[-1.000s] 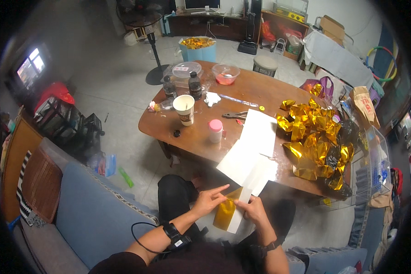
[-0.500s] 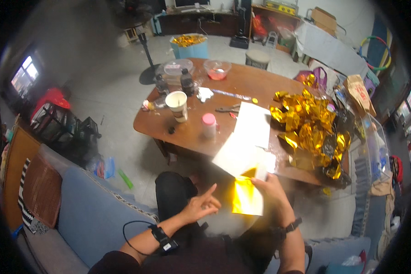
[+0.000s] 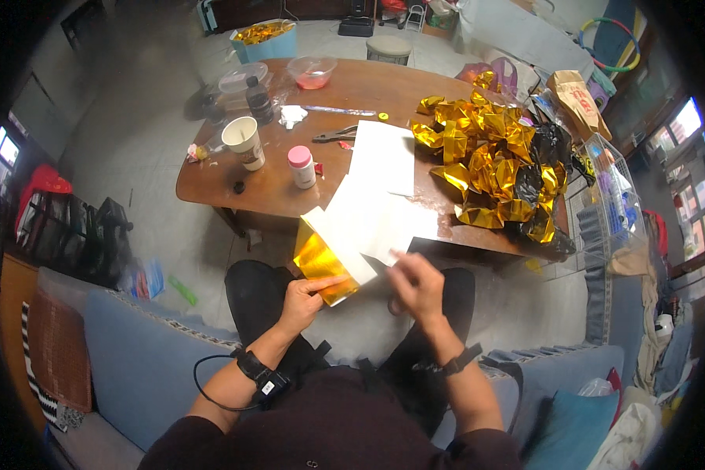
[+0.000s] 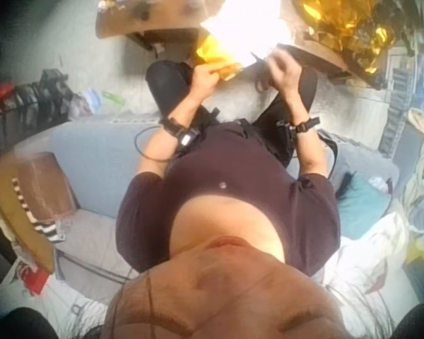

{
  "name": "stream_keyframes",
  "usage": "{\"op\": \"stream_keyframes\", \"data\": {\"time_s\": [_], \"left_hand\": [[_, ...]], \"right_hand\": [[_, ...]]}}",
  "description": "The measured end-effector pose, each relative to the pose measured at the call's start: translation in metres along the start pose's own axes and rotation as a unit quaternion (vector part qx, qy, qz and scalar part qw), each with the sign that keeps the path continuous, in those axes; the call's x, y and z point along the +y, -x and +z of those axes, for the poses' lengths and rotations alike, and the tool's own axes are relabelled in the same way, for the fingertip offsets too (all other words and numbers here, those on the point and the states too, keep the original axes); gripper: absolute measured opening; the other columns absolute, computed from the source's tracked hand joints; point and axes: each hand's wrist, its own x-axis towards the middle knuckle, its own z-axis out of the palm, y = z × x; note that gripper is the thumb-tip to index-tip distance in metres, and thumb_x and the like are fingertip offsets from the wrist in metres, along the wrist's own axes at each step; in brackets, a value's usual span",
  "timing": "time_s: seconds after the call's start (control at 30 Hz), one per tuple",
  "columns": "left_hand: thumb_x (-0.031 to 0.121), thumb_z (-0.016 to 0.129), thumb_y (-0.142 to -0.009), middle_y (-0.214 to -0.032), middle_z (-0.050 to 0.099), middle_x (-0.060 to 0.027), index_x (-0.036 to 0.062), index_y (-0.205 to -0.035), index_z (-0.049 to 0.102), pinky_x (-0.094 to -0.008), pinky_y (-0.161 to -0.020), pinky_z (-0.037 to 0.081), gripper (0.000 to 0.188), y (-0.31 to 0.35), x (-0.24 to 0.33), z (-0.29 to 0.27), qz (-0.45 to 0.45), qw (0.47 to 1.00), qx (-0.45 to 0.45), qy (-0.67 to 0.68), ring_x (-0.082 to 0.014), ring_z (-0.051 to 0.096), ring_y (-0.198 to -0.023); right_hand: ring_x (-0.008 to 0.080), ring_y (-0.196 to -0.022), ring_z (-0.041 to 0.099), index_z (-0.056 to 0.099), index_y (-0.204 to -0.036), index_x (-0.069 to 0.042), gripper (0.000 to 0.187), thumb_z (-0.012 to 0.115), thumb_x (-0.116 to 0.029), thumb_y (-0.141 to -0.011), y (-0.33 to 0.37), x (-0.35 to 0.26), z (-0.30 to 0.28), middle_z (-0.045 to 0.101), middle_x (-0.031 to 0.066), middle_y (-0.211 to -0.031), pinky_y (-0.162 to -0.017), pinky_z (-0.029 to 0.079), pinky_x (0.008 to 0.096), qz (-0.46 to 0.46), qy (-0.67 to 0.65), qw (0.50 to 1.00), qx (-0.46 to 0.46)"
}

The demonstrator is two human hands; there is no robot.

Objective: The person sits on a sofa and folds rectangular sheets of white paper with a gold foil side into triangular shapes. They repeatedly pick up sheets, fold them in half, and then fold the corners to form a triangle, placing the finished items on a pile on the table.

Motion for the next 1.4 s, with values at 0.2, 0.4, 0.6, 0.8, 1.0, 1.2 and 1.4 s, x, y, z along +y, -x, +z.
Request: {"op": "stream_keyframes", "data": {"time_s": [0.2,0.4,0.6,0.8,1.0,1.2,1.4], "left_hand": [[-0.009,0.047,-0.073,-0.099,0.069,-0.013,0.0055,-0.106,0.068,-0.0243,-0.08,0.05,0.042,-0.003,0.008,0.012,0.027,0.999,0.023,-0.018,-0.0165,0.067,-0.087],[-0.005,0.055,-0.078,-0.095,0.07,-0.0116,0.0035,-0.104,0.068,-0.0235,-0.075,0.05,0.031,-0.004,0.017,-0.004,0.022,0.998,-0.02,-0.052,-0.0151,0.067,-0.083],[0.008,0.066,-0.084,-0.076,0.067,-0.0071,-0.001,-0.093,0.069,-0.0209,-0.053,0.046,0.013,-0.004,0.014,0.008,-0.135,0.97,0.046,0.199,-0.0112,0.06,-0.061],[0.008,0.065,-0.085,-0.087,0.067,-0.008,-0.0008,-0.095,0.066,-0.0235,-0.066,0.053,0.014,-0.006,-0.01,0.021,-0.195,0.886,0.126,0.401,-0.0129,0.064,-0.075],[0.003,0.065,-0.084,-0.093,0.066,-0.0075,0.0012,-0.103,0.064,-0.0255,-0.068,0.055,0.019,-0.007,-0.019,0.025,-0.226,0.871,0.159,0.407,-0.0129,0.063,-0.08],[-0.001,0.067,-0.082,-0.112,0.06,-0.0053,0.0069,-0.133,0.046,-0.0216,-0.065,0.054,0.056,-0.01,-0.015,0.03,-0.197,0.88,0.215,0.374,-0.01,0.062,-0.081],[-0.004,0.066,-0.082,-0.112,0.059,-0.0045,0.0069,-0.139,0.039,-0.0211,-0.063,0.055,0.064,-0.014,-0.009,0.041,-0.134,0.91,0.217,0.328,-0.0094,0.062,-0.082]], "right_hand": [[0.0184,-0.056,0.056,0.064,-0.114,-0.009,0.05,0.073,0.004,-0.066,0.018,-0.028,0.031,0.057,0.0056,-0.065,-0.051,0.045,0.0289,-0.148,0.044,0.988,-0.019],[0.0181,-0.057,0.058,0.072,-0.091,-0.007,0.02,0.073,0.0,-0.072,0.014,-0.027,0.026,0.06,0.0087,-0.067,-0.053,0.045,0.027,0.001,-0.06,0.997,-0.041],[0.0105,-0.065,0.062,0.069,-0.086,-0.001,0.011,0.073,-0.003,-0.075,0.022,-0.035,0.034,0.067,0.0057,-0.074,-0.06,0.047,0.0231,0.175,-0.183,0.967,-0.021],[0.0033,-0.061,0.055,0.065,-0.08,0.0,0.009,0.072,-0.006,-0.079,0.017,-0.045,0.048,0.063,-0.0012,-0.07,-0.056,0.044,0.0175,0.162,-0.118,0.979,0.034],[0.0051,-0.07,0.057,0.06,-0.1,0.001,0.024,0.07,-0.004,-0.079,0.022,-0.035,0.054,0.061,0.001,-0.077,-0.061,0.044,0.0174,0.229,-0.177,0.956,0.046],[0.0111,-0.076,0.062,0.039,-0.131,-0.001,0.05,0.062,-0.008,-0.087,0.024,-0.039,0.054,0.061,0.0049,-0.084,-0.064,0.045,0.0197,0.286,-0.348,0.891,0.05],[0.008,-0.078,0.057,0.048,-0.126,-0.003,0.045,0.063,-0.024,-0.089,0.024,-0.034,0.062,0.062,0.0028,-0.098,-0.063,0.043,0.0191,0.398,-0.475,0.779,0.095]]}}
